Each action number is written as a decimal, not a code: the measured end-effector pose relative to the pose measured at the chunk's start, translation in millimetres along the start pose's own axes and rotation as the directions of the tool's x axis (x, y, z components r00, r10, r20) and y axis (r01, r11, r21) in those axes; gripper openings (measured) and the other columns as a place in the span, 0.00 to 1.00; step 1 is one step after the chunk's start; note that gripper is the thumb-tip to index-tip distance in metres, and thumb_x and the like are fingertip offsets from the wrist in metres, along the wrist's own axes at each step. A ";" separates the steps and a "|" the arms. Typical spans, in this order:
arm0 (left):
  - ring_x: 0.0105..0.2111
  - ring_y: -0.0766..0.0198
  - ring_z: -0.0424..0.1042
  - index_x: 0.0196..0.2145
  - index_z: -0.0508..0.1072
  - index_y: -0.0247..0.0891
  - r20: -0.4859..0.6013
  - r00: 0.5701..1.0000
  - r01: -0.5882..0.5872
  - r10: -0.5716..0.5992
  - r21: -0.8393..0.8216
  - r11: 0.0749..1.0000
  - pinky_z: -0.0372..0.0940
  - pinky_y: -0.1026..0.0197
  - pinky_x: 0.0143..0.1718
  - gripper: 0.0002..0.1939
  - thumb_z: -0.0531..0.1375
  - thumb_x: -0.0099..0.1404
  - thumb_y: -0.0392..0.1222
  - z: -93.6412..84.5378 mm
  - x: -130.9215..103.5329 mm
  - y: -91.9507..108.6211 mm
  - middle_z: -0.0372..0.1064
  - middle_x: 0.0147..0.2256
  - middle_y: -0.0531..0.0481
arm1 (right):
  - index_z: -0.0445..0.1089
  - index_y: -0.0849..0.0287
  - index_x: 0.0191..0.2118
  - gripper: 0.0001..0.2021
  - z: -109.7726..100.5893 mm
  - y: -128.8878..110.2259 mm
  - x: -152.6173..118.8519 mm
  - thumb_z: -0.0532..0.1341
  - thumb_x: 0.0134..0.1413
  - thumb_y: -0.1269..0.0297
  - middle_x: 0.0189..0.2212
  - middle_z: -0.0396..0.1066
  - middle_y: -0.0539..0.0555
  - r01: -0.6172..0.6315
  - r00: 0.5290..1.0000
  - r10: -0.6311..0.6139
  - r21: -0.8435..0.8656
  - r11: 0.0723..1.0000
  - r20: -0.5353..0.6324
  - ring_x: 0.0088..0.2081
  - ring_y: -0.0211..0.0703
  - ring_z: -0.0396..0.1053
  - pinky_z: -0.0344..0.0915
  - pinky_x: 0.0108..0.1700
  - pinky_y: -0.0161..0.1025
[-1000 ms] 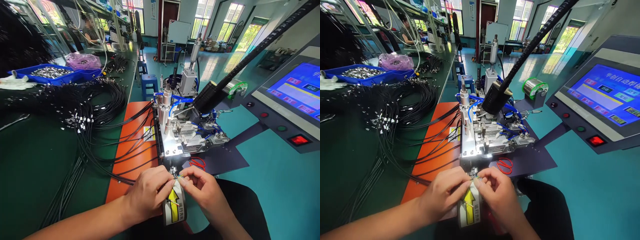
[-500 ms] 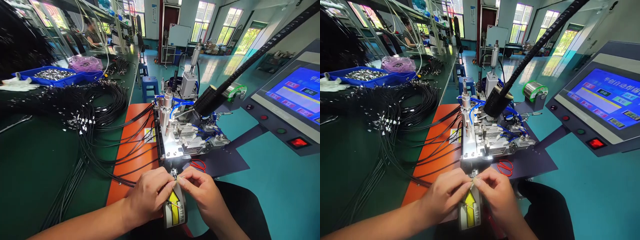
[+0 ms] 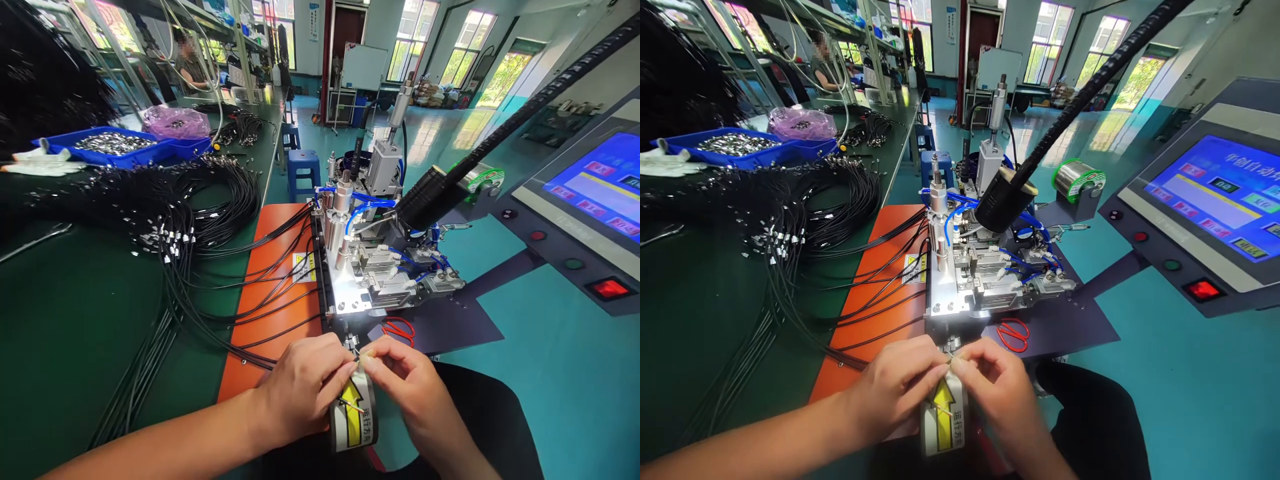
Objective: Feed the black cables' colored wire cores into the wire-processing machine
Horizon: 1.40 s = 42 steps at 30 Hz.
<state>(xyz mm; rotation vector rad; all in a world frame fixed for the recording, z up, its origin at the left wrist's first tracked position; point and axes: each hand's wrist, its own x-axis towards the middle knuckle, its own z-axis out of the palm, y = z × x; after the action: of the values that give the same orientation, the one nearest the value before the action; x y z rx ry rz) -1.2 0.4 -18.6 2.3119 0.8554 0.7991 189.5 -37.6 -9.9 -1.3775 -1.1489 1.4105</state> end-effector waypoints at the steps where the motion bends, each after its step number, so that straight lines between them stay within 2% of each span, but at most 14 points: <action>1: 0.28 0.65 0.65 0.35 0.73 0.36 0.001 1.000 0.003 -0.003 0.001 1.000 0.58 0.64 0.29 0.13 0.50 0.73 0.37 0.4 0.1 -0.4 0.65 0.28 0.50 | 0.75 0.59 0.35 0.10 -6.3 -2.2 0.7 0.67 0.54 0.57 0.31 0.72 0.51 -0.018 0.999 0.018 -0.015 1.000 0.037 0.33 0.42 0.68 0.66 0.36 0.36; 3: 0.28 0.65 0.65 0.35 0.73 0.36 0.007 1.000 0.004 -0.004 -0.001 1.000 0.58 0.64 0.29 0.12 0.51 0.73 0.37 0.8 0.4 -0.8 0.66 0.28 0.49 | 0.75 0.59 0.38 0.13 -16.9 -7.2 3.1 0.67 0.54 0.55 0.29 0.71 0.50 -0.026 0.999 0.029 -0.076 0.997 0.034 0.31 0.40 0.67 0.65 0.32 0.34; 7: 0.27 0.65 0.63 0.34 0.72 0.36 0.015 1.000 0.000 0.000 0.019 1.000 0.57 0.63 0.28 0.12 0.51 0.72 0.37 0.3 0.9 0.2 0.65 0.27 0.50 | 0.73 0.59 0.34 0.15 -24.6 -16.7 8.8 0.60 0.60 0.51 0.23 0.63 0.47 -0.012 0.999 0.020 -0.207 0.978 0.041 0.25 0.37 0.61 0.58 0.25 0.32; 11: 0.27 0.65 0.63 0.34 0.72 0.35 0.027 1.000 0.003 -0.004 0.030 1.000 0.57 0.63 0.29 0.12 0.51 0.72 0.36 -0.4 1.0 0.9 0.64 0.27 0.50 | 0.72 0.58 0.33 0.14 -21.1 -22.8 12.7 0.59 0.63 0.53 0.26 0.65 0.47 0.066 0.990 -0.031 -0.263 0.963 0.137 0.27 0.37 0.61 0.58 0.27 0.32; 16: 0.27 0.64 0.63 0.33 0.71 0.35 0.035 0.999 0.010 -0.011 0.030 0.999 0.57 0.63 0.29 0.12 0.51 0.72 0.37 1.0 0.2 -0.5 0.64 0.27 0.50 | 0.71 0.58 0.32 0.13 -19.5 -23.3 15.9 0.59 0.63 0.55 0.27 0.65 0.47 0.116 0.987 -0.070 -0.338 0.934 0.147 0.29 0.38 0.61 0.60 0.32 0.35; 21: 0.29 0.64 0.65 0.36 0.73 0.37 0.047 0.996 0.069 -0.069 -0.006 0.998 0.59 0.63 0.31 0.12 0.52 0.73 0.38 -1.0 0.3 -1.5 0.66 0.29 0.50 | 0.70 0.59 0.31 0.14 -18.7 -14.6 17.9 0.58 0.64 0.55 0.28 0.67 0.49 0.103 0.989 -0.065 -0.306 0.946 0.132 0.31 0.39 0.63 0.61 0.34 0.35; 26: 0.34 0.63 0.68 0.44 0.75 0.38 -0.020 0.991 0.129 -0.131 -0.067 0.989 0.63 0.63 0.36 0.11 0.53 0.72 0.36 -8.0 3.1 -2.5 0.69 0.34 0.48 | 0.70 0.60 0.31 0.16 -12.3 2.7 22.5 0.58 0.64 0.53 0.27 0.67 0.49 0.043 0.999 -0.039 -0.220 0.975 0.021 0.31 0.40 0.64 0.61 0.34 0.35; 33: 0.32 0.64 0.68 0.43 0.77 0.40 -0.014 0.979 0.202 -0.202 -0.033 0.979 0.63 0.65 0.31 0.14 0.54 0.69 0.30 -7.5 1.6 -5.1 0.65 0.32 0.49 | 0.70 0.61 0.31 0.17 -6.1 21.4 31.4 0.59 0.62 0.51 0.27 0.67 0.50 0.000 1.000 -0.002 -0.119 0.993 -0.020 0.30 0.39 0.63 0.62 0.33 0.35; 42: 0.35 0.62 0.69 0.44 0.76 0.40 0.017 0.975 0.223 -0.223 0.005 0.975 0.66 0.63 0.34 0.15 0.53 0.68 0.29 -5.8 2.1 -4.7 0.66 0.36 0.48 | 0.71 0.61 0.32 0.16 -3.8 27.9 34.2 0.59 0.62 0.52 0.28 0.68 0.50 -0.011 0.999 0.007 -0.130 0.991 -0.032 0.30 0.40 0.63 0.61 0.32 0.35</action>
<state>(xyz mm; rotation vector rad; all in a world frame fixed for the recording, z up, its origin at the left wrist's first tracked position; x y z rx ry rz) -5.6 6.6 -17.0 2.1734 1.0857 0.6793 192.5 -10.7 -45.0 -1.4927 -1.2340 1.3354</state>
